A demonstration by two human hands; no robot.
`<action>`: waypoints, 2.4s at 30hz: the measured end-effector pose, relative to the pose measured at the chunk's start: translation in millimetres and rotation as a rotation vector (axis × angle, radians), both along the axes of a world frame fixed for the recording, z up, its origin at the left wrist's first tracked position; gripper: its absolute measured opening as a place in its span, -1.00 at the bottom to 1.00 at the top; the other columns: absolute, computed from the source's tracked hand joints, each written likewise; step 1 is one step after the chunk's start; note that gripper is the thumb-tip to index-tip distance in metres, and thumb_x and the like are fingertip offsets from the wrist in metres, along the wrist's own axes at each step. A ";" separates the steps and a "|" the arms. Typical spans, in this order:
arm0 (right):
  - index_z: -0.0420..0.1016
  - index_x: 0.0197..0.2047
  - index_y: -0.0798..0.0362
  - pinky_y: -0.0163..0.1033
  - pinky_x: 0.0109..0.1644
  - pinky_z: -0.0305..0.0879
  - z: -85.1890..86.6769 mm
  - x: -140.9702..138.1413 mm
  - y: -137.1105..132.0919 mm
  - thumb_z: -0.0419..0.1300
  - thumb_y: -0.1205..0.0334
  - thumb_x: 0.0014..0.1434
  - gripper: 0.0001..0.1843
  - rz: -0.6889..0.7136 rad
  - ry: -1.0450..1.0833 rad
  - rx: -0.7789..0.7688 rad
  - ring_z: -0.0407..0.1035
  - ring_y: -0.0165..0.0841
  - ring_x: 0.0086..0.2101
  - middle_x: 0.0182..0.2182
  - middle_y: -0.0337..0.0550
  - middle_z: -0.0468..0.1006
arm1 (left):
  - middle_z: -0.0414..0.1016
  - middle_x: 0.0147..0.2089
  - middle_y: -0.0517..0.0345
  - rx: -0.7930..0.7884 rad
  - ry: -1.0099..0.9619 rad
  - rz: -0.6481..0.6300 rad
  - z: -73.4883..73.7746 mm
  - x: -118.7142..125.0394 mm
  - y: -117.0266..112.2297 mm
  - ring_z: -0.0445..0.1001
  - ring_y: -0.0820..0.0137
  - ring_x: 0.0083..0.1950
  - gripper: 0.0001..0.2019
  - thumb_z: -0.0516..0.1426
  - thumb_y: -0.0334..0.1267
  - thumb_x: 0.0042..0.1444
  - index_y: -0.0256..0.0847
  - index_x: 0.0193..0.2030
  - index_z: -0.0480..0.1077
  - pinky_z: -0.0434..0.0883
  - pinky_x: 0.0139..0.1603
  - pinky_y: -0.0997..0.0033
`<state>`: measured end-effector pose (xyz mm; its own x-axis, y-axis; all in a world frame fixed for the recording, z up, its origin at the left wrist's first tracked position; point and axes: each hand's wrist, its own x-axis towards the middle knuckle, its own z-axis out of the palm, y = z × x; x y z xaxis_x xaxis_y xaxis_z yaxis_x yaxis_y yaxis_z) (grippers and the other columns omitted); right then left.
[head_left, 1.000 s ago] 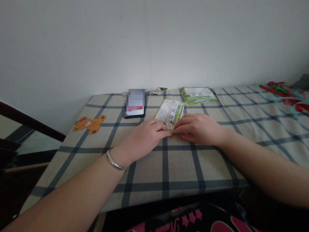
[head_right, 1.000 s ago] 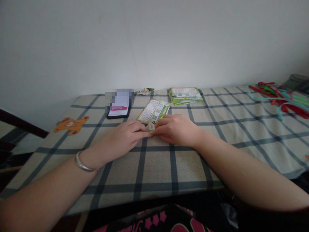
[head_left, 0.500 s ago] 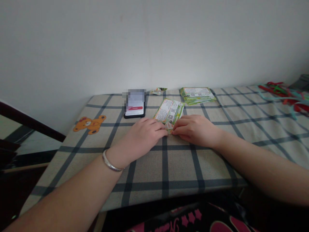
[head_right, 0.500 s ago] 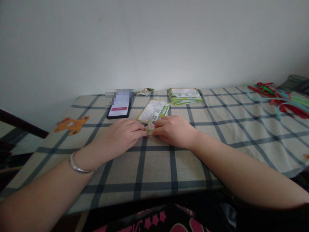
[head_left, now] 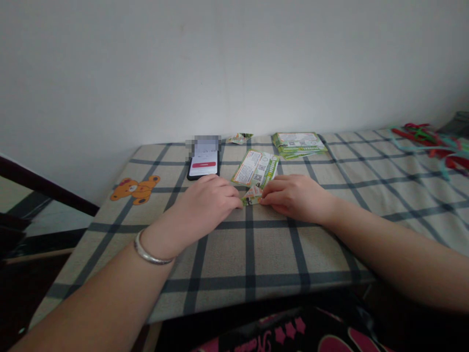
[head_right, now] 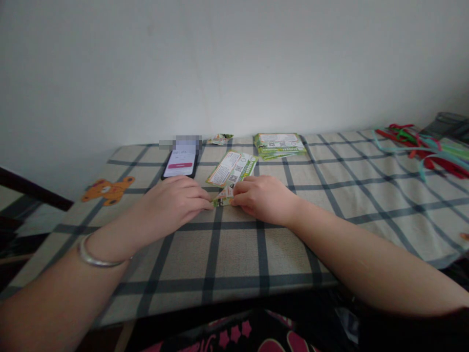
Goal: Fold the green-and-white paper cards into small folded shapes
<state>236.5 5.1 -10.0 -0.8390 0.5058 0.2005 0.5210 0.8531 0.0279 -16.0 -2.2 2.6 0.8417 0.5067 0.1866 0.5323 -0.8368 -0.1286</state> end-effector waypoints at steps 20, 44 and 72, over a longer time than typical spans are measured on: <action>0.54 -0.10 -0.01 -0.21 -0.10 0.30 -1.5 0.6 0.9 0.07 0.34 0.25 -0.75 -0.005 0.040 -0.031 0.41 -0.30 -0.13 -0.12 -0.15 0.57 | 0.48 -0.25 0.08 -0.085 -0.120 0.254 -6.5 4.1 -5.2 0.43 0.27 -0.16 -0.89 0.08 -0.30 0.19 -0.23 -0.21 0.42 0.38 -0.12 0.23; 0.58 -0.21 0.05 -0.14 -0.06 0.30 -2.1 -1.6 3.6 0.22 0.26 0.13 -0.84 -0.191 0.204 -0.088 0.42 -0.25 -0.18 -0.23 -0.09 0.57 | 0.43 0.01 0.03 -0.178 -0.236 0.221 -18.9 3.3 -2.1 0.38 0.20 0.06 -0.71 0.15 -0.25 0.18 -0.19 0.04 0.40 0.35 0.11 0.08; 0.51 -0.30 0.06 -0.20 -0.12 0.26 -5.4 -6.9 6.1 0.25 0.28 0.14 -0.95 -0.139 0.354 -0.206 0.36 -0.30 -0.22 -0.31 -0.13 0.52 | 0.22 0.20 -0.05 -0.192 -0.452 0.159 -17.9 11.3 -9.8 0.33 0.23 0.21 -0.35 0.14 -0.44 0.14 -0.10 0.33 0.02 0.33 0.25 0.12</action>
